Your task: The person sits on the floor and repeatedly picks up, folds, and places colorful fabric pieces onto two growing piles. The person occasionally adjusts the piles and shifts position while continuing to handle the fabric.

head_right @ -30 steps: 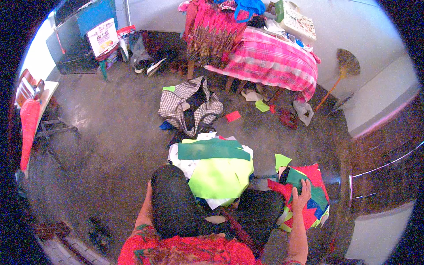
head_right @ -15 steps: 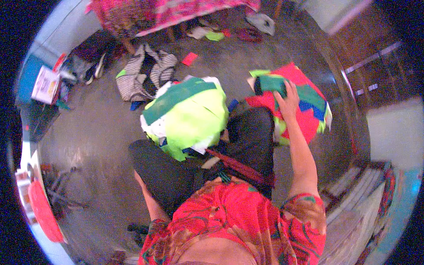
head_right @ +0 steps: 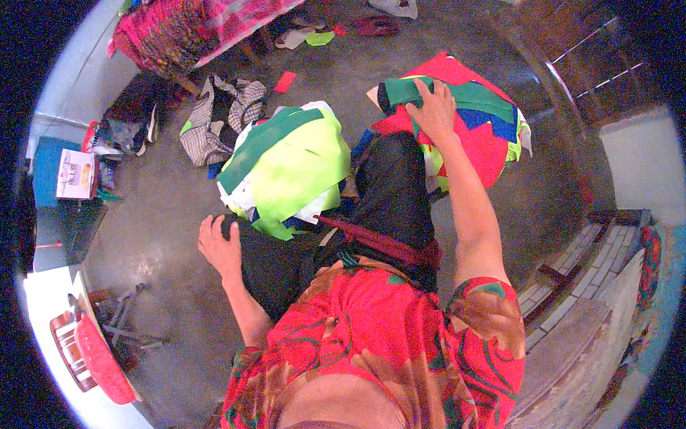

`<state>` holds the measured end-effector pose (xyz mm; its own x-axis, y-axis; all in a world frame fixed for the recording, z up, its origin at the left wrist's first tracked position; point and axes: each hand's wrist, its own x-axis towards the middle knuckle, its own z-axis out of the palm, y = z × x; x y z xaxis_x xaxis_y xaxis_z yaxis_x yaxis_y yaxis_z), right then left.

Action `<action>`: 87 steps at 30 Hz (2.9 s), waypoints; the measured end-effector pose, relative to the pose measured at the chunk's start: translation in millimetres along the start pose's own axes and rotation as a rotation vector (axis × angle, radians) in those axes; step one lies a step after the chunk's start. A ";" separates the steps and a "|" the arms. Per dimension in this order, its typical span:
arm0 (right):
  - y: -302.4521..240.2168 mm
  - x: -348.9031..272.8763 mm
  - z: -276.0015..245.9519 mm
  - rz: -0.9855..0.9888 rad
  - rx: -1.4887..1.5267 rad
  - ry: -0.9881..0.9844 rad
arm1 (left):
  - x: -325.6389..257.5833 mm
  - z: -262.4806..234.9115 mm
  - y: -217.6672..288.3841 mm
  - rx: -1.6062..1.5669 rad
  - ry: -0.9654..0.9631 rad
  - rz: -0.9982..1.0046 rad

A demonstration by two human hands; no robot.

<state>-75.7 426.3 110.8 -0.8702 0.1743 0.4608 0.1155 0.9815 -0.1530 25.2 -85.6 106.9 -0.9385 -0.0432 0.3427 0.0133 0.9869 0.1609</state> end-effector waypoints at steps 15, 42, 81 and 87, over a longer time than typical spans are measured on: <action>12.5 -2.2 29.3 0.078 0.123 0.129 | -1.5 6.7 -4.3 -0.019 -0.008 -0.024; -3.2 7.1 26.6 0.288 0.176 0.148 | 0.0 4.2 -1.5 -0.057 -0.010 -0.066; -42.7 -55.5 -37.5 0.192 0.538 0.355 | 15.7 3.7 65.5 -0.758 -0.061 0.040; -97.0 -103.3 -38.6 0.079 0.713 0.131 | -0.6 25.5 169.5 -1.836 -1.087 -0.376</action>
<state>21.5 316.2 111.8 -0.8027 0.2942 0.5187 -0.2030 0.6830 -0.7017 19.3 85.7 110.4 -0.7411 0.5896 -0.3211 -0.5648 -0.2889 0.7730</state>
